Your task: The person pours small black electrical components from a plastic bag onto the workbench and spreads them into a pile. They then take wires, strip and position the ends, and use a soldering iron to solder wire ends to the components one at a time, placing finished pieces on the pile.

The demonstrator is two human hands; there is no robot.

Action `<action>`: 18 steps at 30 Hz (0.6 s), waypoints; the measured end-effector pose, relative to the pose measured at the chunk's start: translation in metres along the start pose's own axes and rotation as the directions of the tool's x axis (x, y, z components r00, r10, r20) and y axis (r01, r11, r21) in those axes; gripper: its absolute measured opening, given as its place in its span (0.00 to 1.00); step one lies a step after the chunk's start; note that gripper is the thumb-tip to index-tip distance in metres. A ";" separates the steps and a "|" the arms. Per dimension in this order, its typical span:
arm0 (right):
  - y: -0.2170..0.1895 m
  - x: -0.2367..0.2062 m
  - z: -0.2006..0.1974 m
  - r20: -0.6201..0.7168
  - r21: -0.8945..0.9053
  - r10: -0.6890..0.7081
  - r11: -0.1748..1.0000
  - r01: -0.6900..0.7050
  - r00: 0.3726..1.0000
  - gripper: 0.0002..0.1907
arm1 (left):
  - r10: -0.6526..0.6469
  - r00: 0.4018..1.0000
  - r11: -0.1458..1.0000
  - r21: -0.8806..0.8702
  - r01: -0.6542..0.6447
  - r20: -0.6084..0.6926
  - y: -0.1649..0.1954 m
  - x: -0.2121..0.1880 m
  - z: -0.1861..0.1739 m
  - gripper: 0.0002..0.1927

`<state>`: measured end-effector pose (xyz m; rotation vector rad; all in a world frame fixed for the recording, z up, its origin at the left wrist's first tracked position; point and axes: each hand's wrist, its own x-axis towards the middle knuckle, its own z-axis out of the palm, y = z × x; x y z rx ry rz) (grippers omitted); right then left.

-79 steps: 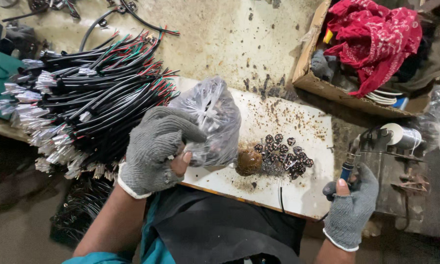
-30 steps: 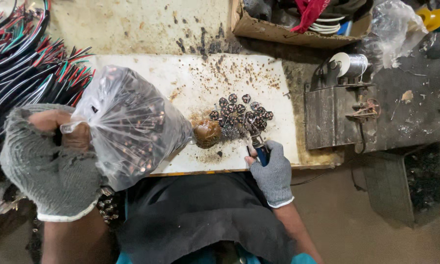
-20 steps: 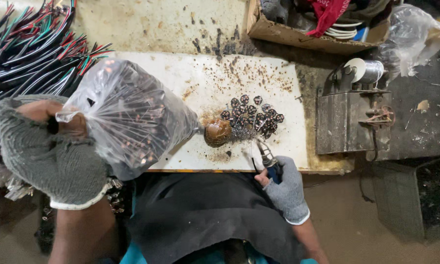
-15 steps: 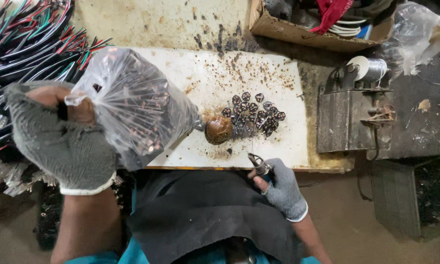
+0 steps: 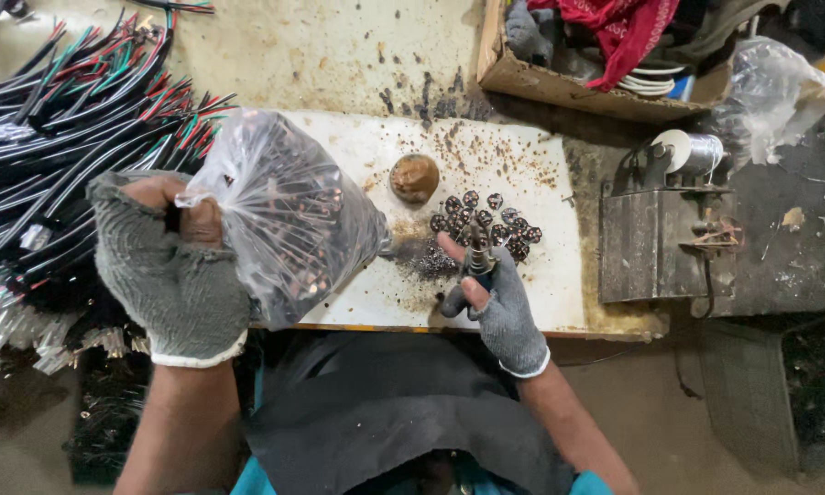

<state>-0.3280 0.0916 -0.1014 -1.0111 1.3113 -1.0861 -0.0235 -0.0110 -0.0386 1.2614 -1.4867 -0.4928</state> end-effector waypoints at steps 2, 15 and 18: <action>-0.009 0.002 0.005 0.015 -0.003 0.040 0.999 -0.040 0.999 0.22 | -0.018 1.000 0.998 -0.056 0.019 0.005 0.003 0.001 -0.001 0.12; -0.040 -0.006 0.006 -0.069 -0.094 -0.061 0.994 0.055 0.996 0.17 | 0.179 0.962 0.976 0.082 -0.200 0.206 0.037 0.016 -0.020 0.05; -0.065 -0.014 0.001 -0.012 -0.177 -0.280 0.946 0.273 0.960 0.14 | 0.038 0.989 0.998 0.036 -0.044 0.144 0.045 0.003 -0.011 0.07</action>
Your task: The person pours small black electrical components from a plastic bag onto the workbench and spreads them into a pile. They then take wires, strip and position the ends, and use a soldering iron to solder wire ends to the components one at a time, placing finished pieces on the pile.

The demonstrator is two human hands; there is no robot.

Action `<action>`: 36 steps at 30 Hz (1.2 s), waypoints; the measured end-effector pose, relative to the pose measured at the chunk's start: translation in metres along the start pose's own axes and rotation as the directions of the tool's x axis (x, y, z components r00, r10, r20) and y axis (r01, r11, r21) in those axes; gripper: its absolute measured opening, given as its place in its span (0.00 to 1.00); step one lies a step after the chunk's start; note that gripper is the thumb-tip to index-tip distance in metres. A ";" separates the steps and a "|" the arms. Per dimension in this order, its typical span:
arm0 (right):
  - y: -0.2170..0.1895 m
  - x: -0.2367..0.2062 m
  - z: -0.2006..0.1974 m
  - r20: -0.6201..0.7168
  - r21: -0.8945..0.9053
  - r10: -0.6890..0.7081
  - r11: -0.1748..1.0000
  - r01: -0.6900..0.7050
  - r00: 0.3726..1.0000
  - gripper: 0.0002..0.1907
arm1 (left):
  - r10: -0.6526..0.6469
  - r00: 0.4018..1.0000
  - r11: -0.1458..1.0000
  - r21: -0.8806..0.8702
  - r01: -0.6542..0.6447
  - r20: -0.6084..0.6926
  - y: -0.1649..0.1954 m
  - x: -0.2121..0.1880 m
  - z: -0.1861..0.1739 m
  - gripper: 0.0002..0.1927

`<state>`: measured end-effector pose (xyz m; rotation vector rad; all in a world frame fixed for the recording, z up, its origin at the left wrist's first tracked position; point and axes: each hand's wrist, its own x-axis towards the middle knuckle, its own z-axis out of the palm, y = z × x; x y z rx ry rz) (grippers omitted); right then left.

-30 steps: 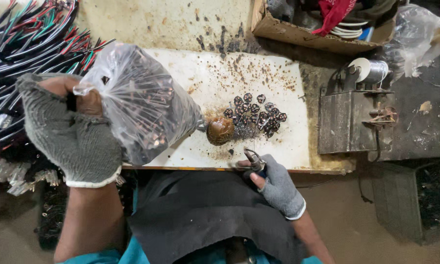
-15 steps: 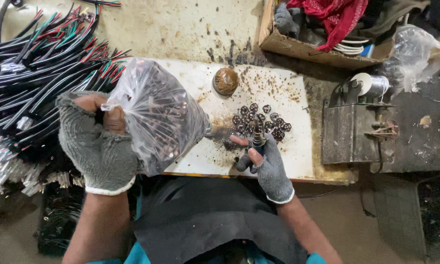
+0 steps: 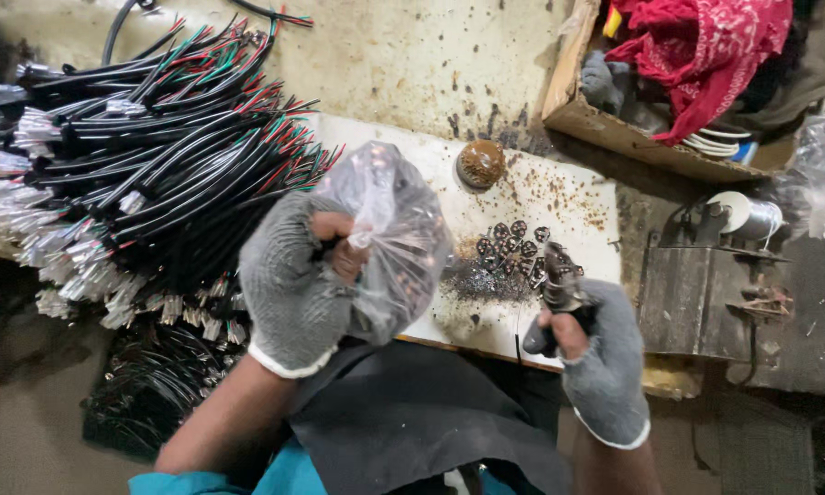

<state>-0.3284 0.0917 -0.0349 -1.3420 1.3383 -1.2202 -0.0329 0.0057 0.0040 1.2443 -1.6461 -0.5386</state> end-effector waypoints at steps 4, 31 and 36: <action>-0.033 -0.005 0.004 -0.105 0.008 -0.139 0.990 0.141 0.985 0.17 | -0.116 0.993 0.967 -0.230 0.112 -0.006 0.016 -0.019 0.024 0.04; -0.139 0.023 0.031 0.037 -0.712 -0.060 0.698 0.069 0.997 0.24 | -0.086 0.991 0.977 -0.188 0.105 0.106 0.005 -0.011 0.019 0.07; -0.137 0.027 0.027 0.126 -0.736 0.064 0.675 0.050 0.990 0.24 | -0.071 0.990 0.970 -0.221 0.097 0.122 -0.001 -0.012 0.016 0.06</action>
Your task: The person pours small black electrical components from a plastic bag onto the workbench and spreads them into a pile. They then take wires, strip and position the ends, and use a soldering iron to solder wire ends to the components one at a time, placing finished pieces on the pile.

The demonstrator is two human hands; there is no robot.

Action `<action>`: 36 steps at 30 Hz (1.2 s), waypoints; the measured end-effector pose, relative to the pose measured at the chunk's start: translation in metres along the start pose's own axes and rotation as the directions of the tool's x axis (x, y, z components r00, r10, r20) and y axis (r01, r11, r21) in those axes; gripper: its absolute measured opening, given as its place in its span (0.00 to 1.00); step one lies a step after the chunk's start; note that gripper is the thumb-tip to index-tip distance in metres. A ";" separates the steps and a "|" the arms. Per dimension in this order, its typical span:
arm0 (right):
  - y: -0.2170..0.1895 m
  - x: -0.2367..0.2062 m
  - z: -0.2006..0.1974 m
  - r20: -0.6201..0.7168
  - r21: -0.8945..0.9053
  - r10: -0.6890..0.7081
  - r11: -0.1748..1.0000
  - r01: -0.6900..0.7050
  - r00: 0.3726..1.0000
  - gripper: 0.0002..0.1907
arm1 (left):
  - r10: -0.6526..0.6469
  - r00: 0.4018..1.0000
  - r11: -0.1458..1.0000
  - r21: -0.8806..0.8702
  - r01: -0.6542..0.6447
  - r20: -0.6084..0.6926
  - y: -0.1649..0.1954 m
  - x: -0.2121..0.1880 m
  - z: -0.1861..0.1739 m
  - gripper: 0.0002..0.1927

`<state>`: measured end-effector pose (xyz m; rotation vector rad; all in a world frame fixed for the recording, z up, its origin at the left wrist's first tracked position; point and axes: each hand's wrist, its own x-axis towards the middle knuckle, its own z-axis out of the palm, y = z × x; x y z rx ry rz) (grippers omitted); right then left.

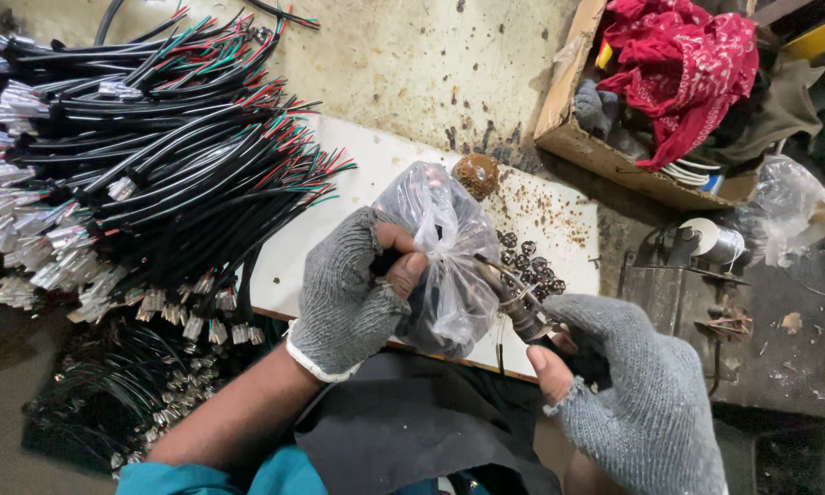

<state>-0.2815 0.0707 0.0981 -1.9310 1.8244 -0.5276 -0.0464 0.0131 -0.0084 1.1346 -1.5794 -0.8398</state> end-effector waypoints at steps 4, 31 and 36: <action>-0.002 0.004 -0.007 0.129 -0.154 0.077 0.986 -0.057 0.989 0.25 | 0.022 1.000 1.000 -0.017 -0.022 0.002 -0.004 0.001 0.001 0.07; -0.021 0.039 -0.022 0.367 -0.442 0.057 0.889 0.120 0.928 0.22 | -0.101 0.993 0.969 -0.220 0.111 0.056 -0.007 0.001 0.002 0.05; -0.019 0.043 -0.023 0.389 -0.356 0.027 0.926 0.123 0.921 0.22 | -0.065 0.996 0.969 -0.235 0.077 0.058 -0.012 0.000 0.002 0.05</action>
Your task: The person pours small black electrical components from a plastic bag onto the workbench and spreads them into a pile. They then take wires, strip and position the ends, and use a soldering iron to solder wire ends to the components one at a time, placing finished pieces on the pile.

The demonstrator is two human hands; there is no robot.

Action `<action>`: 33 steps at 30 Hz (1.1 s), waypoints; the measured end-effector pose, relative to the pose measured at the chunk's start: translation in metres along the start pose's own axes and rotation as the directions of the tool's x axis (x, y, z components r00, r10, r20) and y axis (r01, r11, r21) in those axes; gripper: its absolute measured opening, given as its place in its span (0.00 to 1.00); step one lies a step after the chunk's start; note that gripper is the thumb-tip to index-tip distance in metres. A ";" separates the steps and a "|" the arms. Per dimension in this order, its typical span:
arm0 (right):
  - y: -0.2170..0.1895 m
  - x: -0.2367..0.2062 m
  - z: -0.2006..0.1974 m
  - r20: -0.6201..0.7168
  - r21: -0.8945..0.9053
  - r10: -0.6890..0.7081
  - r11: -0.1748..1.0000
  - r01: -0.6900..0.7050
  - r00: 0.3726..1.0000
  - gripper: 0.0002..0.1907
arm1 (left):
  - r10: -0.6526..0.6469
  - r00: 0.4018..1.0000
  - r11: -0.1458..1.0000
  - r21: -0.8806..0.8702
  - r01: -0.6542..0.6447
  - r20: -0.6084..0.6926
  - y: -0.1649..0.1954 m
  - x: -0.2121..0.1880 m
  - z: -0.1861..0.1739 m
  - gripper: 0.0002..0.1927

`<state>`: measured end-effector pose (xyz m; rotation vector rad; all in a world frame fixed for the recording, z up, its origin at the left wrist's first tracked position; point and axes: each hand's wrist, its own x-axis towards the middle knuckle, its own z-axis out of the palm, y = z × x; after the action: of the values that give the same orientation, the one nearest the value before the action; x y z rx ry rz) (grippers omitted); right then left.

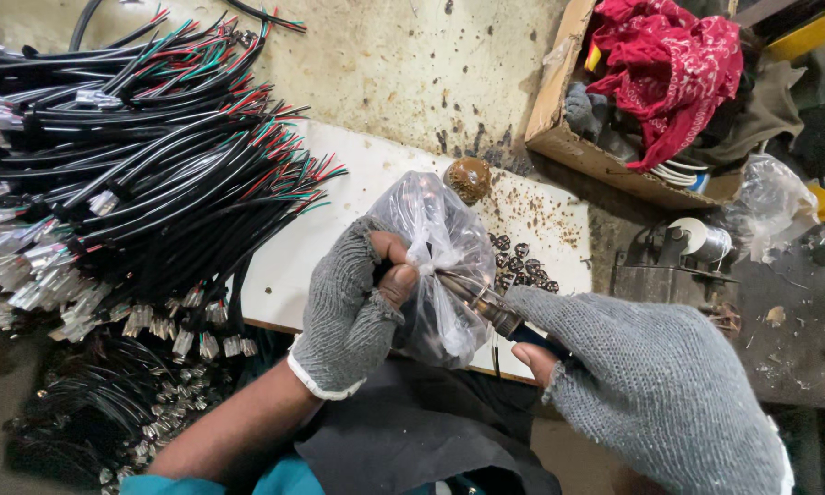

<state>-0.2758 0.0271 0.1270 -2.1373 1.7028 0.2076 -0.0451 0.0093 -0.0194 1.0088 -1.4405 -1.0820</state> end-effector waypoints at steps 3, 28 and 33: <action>0.001 0.002 0.001 0.020 0.062 0.030 0.998 -0.031 0.999 0.23 | -0.069 0.997 0.997 -0.031 0.070 0.023 -0.005 -0.003 0.000 0.04; -0.002 -0.015 0.020 -0.374 0.307 -0.028 0.940 0.152 0.927 0.23 | -0.331 0.944 0.806 -0.523 0.276 -0.011 -0.019 -0.014 -0.004 0.10; 0.005 -0.016 0.018 -0.313 0.249 -0.114 0.948 0.197 0.943 0.22 | -0.256 0.966 0.863 -0.458 0.213 -0.033 -0.021 -0.011 -0.009 0.09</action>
<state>-0.2828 0.0478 0.1157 -2.1547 1.5888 -0.3948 -0.0341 0.0139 -0.0419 0.8921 -0.9370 -1.4476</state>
